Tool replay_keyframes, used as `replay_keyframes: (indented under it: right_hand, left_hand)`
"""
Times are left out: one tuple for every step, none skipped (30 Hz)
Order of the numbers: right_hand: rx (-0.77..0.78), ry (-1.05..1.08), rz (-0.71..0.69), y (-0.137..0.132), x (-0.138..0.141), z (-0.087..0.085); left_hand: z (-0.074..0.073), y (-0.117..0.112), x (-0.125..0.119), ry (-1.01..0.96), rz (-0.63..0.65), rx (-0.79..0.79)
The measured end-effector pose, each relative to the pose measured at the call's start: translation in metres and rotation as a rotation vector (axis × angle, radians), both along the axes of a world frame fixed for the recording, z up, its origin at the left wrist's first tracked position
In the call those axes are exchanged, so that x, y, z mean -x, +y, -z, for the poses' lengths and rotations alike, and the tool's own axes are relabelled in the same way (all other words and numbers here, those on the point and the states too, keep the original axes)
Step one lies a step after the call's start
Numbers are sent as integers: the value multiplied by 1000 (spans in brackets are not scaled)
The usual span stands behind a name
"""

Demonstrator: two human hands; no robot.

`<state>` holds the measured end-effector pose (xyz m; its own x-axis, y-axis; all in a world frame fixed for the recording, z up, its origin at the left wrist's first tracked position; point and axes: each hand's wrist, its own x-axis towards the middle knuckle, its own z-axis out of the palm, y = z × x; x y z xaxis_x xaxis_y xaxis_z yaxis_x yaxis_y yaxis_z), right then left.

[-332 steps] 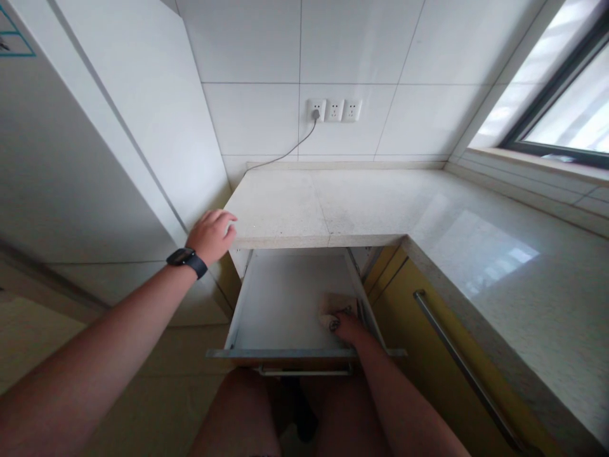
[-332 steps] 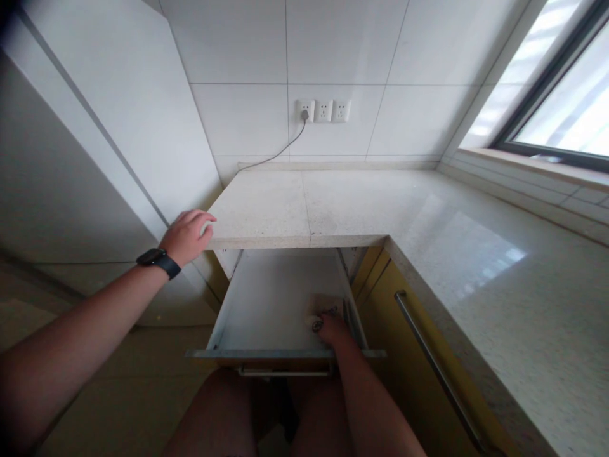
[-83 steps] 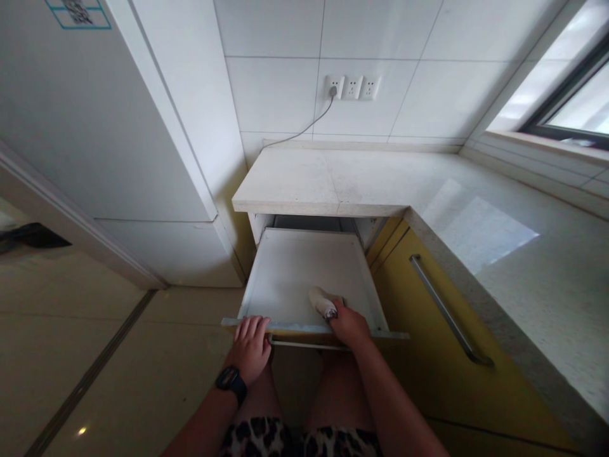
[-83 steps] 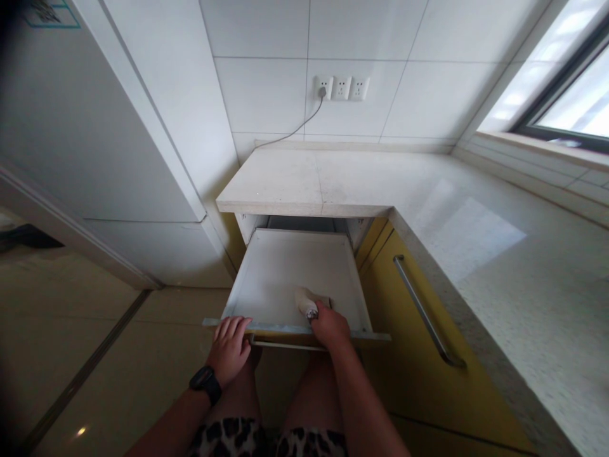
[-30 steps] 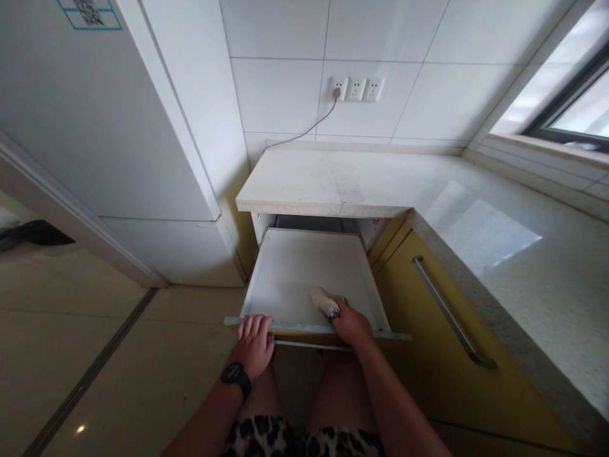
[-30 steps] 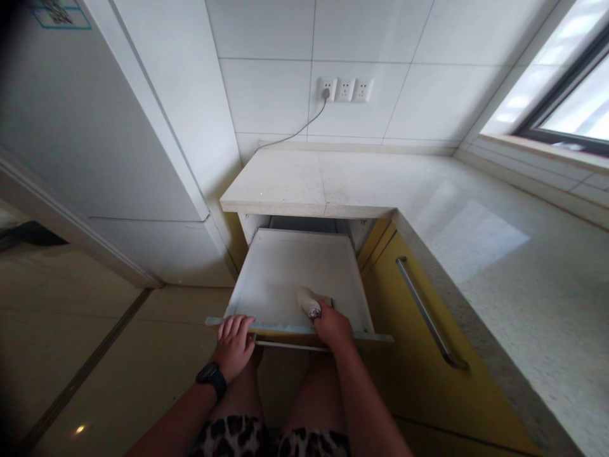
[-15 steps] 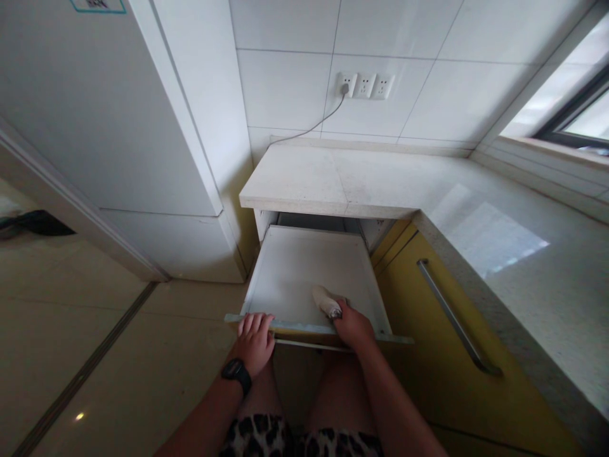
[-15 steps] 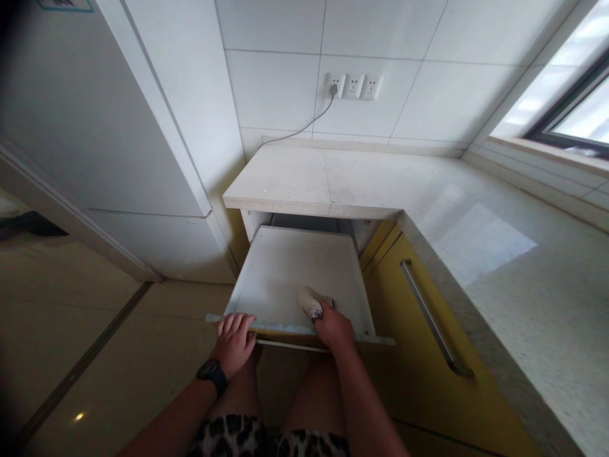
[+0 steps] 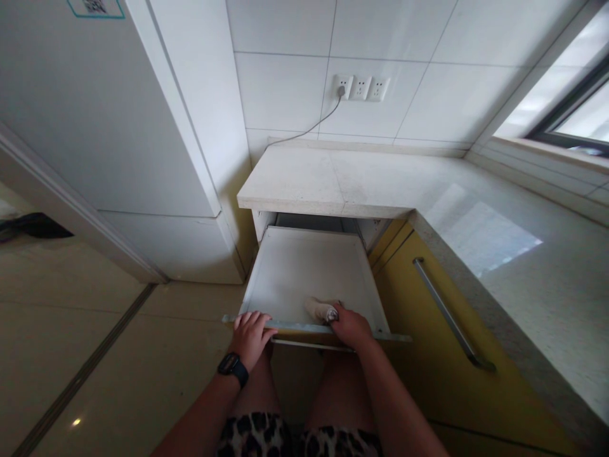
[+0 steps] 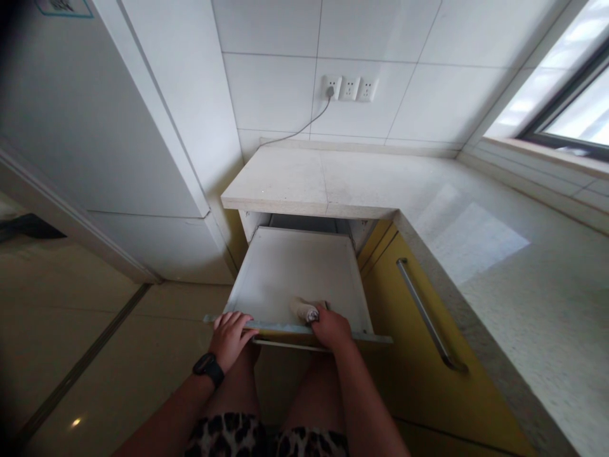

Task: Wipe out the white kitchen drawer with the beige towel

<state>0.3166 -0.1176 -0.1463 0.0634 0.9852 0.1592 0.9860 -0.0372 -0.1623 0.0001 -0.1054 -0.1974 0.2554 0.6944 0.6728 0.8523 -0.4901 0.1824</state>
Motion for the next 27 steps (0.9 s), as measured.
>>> replay_keyframes:
  right_hand:
    - [-6,-4,-4,0,-1,1]
    - [-9,-8,-7,0,-2,1]
    - [-11,-10,-9,-1,-3,1]
    - [-9,-11,-10,-1,-4,1]
    - [-2,-12,-9,-1,-4,1]
    - [4,-13,-9,-1,-4,1]
    - [7,-15,-8,-1,-3,1]
    - [7,-18,-5,-1,-3,0]
    - [8,-22,0,-2,-2,0]
    - [7,-27,6,-3,-2,0]
    - [3,-32,11,-4,-1,0]
    - [-2,-34,11,-6,-2,1]
    - [-10,-33,2,-8,-3,1]
    - [-16,-26,-21,-11,-4,2]
    - [-18,-14,-53,-13,-6,3]
    - [-16,-1,-89,-15,-9,3]
    - [-9,13,-126,-17,-11,3]
    - [4,22,-162,-19,-14,4]
    - [17,23,-193,-19,-16,4]
    - [29,16,-213,-19,-18,4]
    - [37,3,-223,-19,-20,5]
    - [46,-16,-223,-18,-20,5]
    - [55,-39,-217,-16,-20,6]
    - [59,-64,-210,-15,-20,7]
    - [62,-88,-205,-14,-19,7]
    - [61,-108,-207,-14,-19,8]
    - [53,-122,-218,-14,-19,9]
  left_hand:
    - [-1,0,0,-1,5,4]
    - [-1,0,0,-2,10,7]
    - [-1,-1,0,-4,15,8]
    - [-1,-1,0,-7,20,7]
    - [-1,-1,0,-10,25,6]
    - [-1,-1,0,-12,28,5]
    - [-1,-1,0,-15,31,5]
    - [-1,-1,0,-16,34,5]
    - [-1,-1,0,-16,35,7]
    - [-1,-1,0,-14,35,10]
    - [-2,-1,0,-9,34,14]
    - [-3,-1,0,-1,31,18]
    - [-5,-1,0,13,26,24]
    - [-7,0,-1,30,18,30]
    - [-9,0,-1,50,8,36]
    - [-12,1,-1,74,-1,44]
    - [-14,2,-1,103,-9,55]
    - [-16,3,-1,137,-15,69]
    - [-19,5,-1,173,-19,86]
    - [-20,6,-1,210,-21,106]
    - [-22,7,0,247,-23,126]
    - [-22,9,1,277,-28,143]
    - [-23,10,2,299,-33,156]
    - [-22,11,3,310,-34,163]
    - [-22,11,4,316,-29,164]
    - [-22,12,6,314,-18,158]
    - [-21,13,7,308,-4,149]
